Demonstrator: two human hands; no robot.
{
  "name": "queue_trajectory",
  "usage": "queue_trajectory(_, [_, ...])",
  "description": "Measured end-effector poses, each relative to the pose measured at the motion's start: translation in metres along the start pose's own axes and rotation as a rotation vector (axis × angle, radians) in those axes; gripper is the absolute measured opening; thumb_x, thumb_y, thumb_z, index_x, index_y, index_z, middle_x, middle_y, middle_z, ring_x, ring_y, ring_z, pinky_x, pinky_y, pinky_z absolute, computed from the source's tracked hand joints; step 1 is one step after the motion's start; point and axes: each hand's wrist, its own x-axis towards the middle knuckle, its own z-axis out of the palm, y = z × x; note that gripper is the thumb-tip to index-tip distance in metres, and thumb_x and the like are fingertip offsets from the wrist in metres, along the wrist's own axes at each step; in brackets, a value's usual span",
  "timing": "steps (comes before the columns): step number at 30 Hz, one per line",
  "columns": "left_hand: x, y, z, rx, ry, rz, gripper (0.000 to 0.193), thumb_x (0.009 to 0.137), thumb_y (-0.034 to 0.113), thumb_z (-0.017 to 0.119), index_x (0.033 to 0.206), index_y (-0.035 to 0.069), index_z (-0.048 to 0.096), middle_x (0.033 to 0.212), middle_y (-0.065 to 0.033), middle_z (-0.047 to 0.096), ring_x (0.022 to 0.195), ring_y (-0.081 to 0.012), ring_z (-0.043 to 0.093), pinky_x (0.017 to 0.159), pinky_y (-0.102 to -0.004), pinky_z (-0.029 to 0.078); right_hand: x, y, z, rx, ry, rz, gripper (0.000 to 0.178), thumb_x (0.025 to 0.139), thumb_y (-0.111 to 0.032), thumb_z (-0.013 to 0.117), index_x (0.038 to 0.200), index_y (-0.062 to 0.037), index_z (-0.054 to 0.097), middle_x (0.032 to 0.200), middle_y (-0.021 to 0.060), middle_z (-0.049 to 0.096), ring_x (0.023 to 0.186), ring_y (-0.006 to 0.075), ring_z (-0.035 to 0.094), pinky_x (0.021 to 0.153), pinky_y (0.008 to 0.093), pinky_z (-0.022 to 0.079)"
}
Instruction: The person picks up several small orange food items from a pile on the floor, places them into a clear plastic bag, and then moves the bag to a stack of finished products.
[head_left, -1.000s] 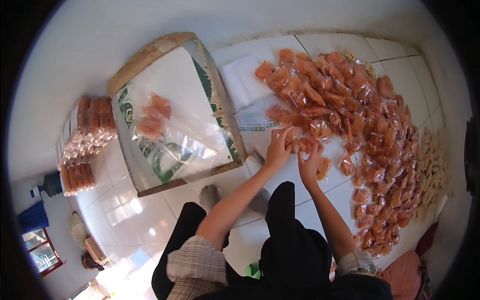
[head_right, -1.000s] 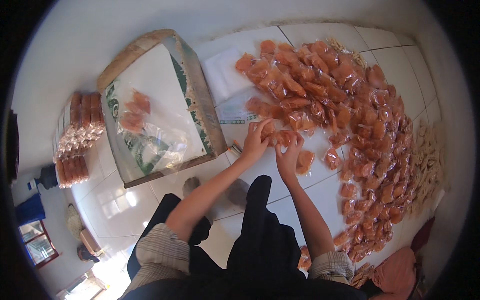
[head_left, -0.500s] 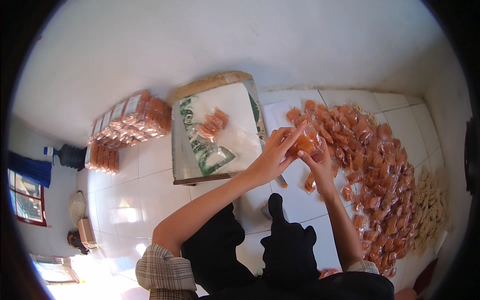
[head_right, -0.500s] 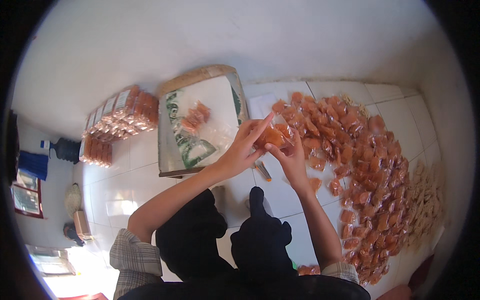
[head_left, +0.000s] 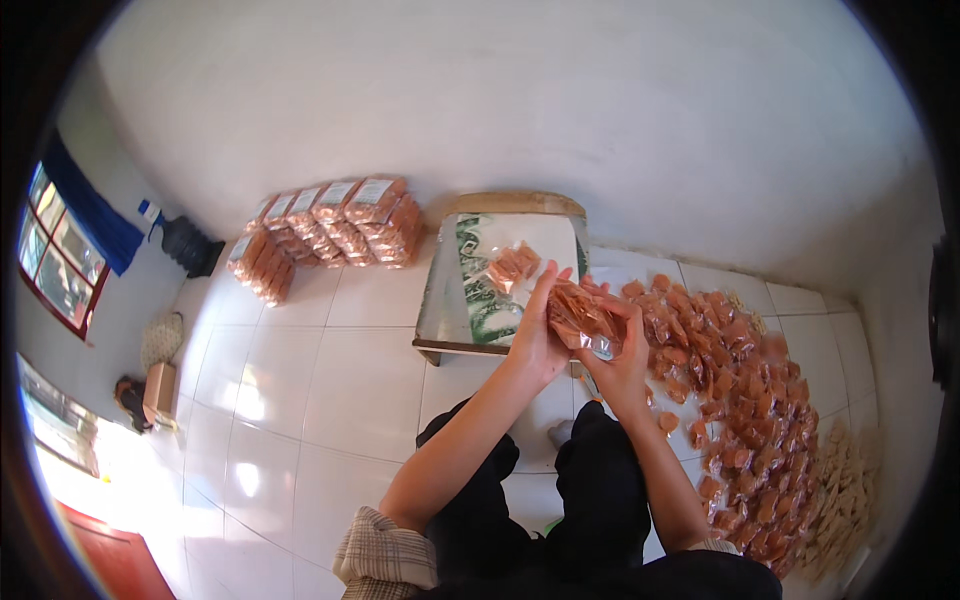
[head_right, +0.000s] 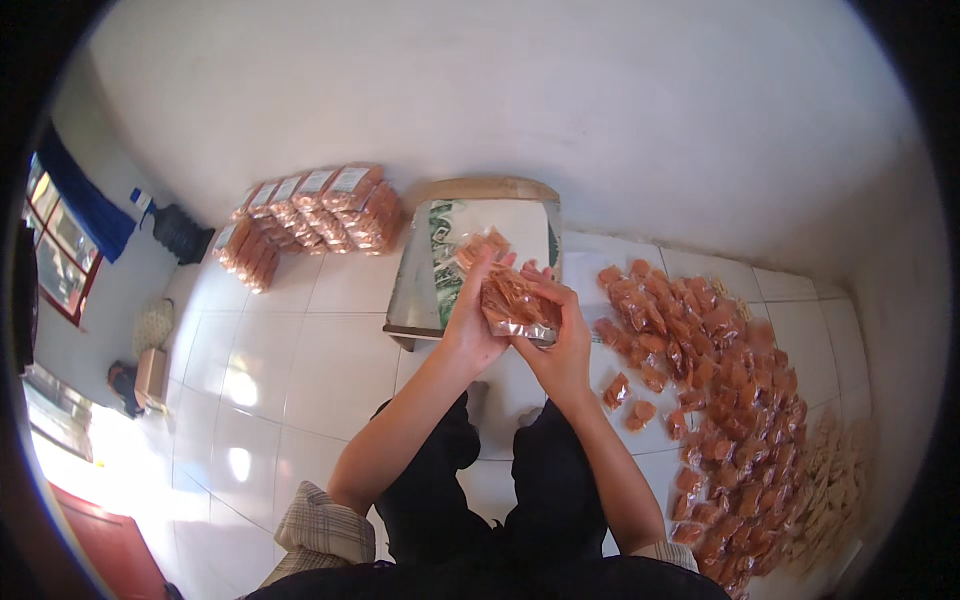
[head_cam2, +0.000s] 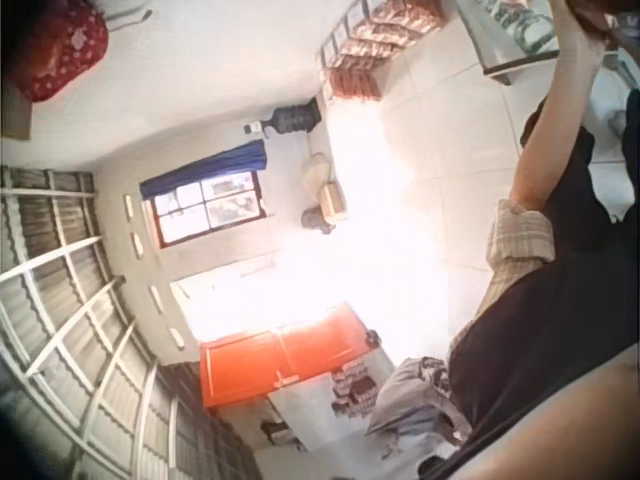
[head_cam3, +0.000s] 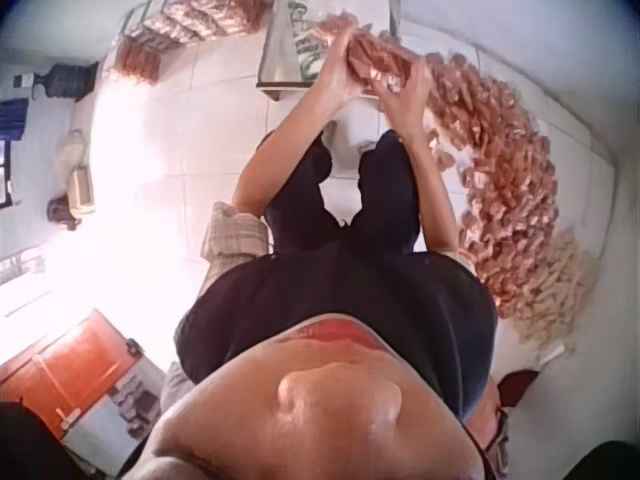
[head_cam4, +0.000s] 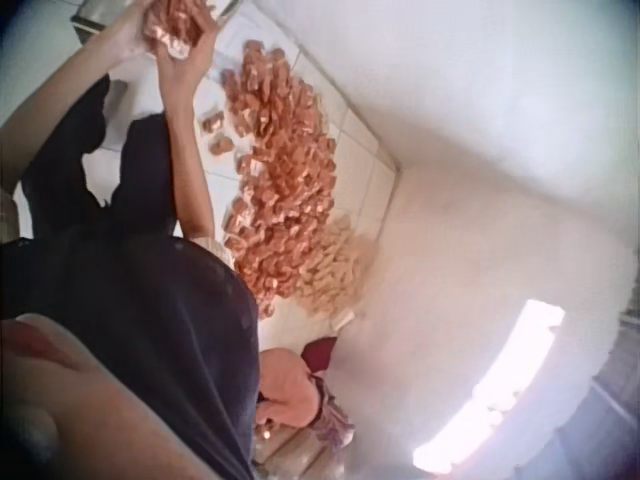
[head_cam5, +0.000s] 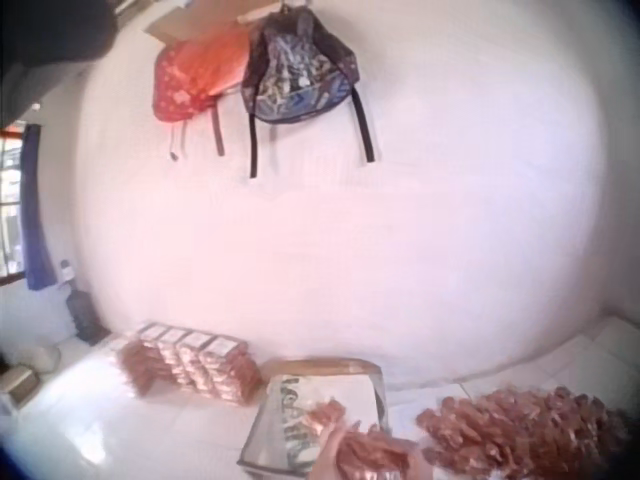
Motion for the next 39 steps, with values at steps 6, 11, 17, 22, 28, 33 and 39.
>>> queue_trajectory(6, [-0.010,0.012,-0.012,0.178,0.005,0.348,0.035,0.080,0.013,0.065,0.110,0.010,0.047,0.097,-0.0039,0.050,0.099,-0.0159,0.054,0.081,-0.0299,0.048,0.001,-0.025,0.017,-0.154,-0.136,0.079,0.073,0.068,0.006,0.067,0.132,-0.0041,0.033,0.123,0.0155,0.049,0.114,0.0269,0.049,0.094,0.0344,0.041])
queue_trajectory(11, [-0.008,0.011,-0.018,0.222,-0.132,0.401,0.034,0.080,0.010,0.065,0.109,0.011,0.049,0.101,-0.0040,0.049,0.099,-0.0130,0.053,0.081,-0.0267,0.046,-0.001,-0.014,0.023,-0.316,-0.066,0.012,0.058,0.069,0.003,0.068,0.123,-0.0028,0.047,0.115,0.0143,0.056,0.105,0.0240,0.057,0.087,0.0317,0.046])
queue_trajectory(17, [0.011,0.007,-0.019,0.297,-0.116,0.394,0.051,0.081,0.018,0.066,0.124,0.010,0.040,0.119,-0.0084,0.041,0.110,-0.0142,0.044,0.089,-0.0278,0.038,0.006,0.001,0.020,-0.346,0.037,-0.027,0.049,0.072,0.003,0.066,0.118,-0.0007,0.052,0.108,0.0142,0.061,0.099,0.0211,0.060,0.083,0.0302,0.047])
queue_trajectory(22, [0.057,0.017,-0.068,0.894,0.002,0.583,0.080,0.076,0.028,0.069,0.137,0.007,0.021,0.132,-0.0157,0.028,0.125,-0.0272,0.026,0.104,-0.0380,0.022,0.002,0.051,-0.010,-0.076,0.220,0.274,0.042,0.078,-0.004,0.065,0.117,0.0020,0.052,0.102,0.0122,0.062,0.091,0.0164,0.060,0.078,0.0280,0.048])
queue_trajectory(28, [0.068,-0.024,-0.156,2.000,0.036,0.581,0.085,0.077,0.033,0.064,0.138,0.002,0.014,0.139,-0.0209,0.014,0.131,-0.0354,0.012,0.106,-0.0468,0.013,-0.083,0.158,-0.067,0.330,0.290,1.021,0.039,0.079,-0.014,0.065,0.112,0.0047,0.054,0.099,0.0097,0.062,0.089,0.0160,0.059,0.078,0.0269,0.048])
queue_trajectory(33, [0.094,-0.037,-0.216,1.706,0.372,0.689,0.072,0.087,0.033,0.052,0.138,0.000,0.013,0.140,-0.0230,0.009,0.131,-0.0376,0.009,0.105,-0.0498,0.011,-0.093,0.185,-0.047,0.555,0.293,1.266,0.042,0.080,-0.020,0.066,0.109,0.0081,0.053,0.099,0.0101,0.060,0.088,0.0172,0.060,0.077,0.0278,0.049])
queue_trajectory(39, [0.136,-0.025,-0.244,1.351,0.500,0.692,0.065,0.092,0.035,0.043,0.139,0.001,0.014,0.142,-0.0239,0.007,0.131,-0.0363,0.011,0.105,-0.0453,0.012,-0.071,0.203,-0.033,0.440,0.227,1.318,0.041,0.082,-0.025,0.064,0.109,0.0033,0.054,0.103,0.0070,0.059,0.092,0.0163,0.058,0.079,0.0274,0.047])
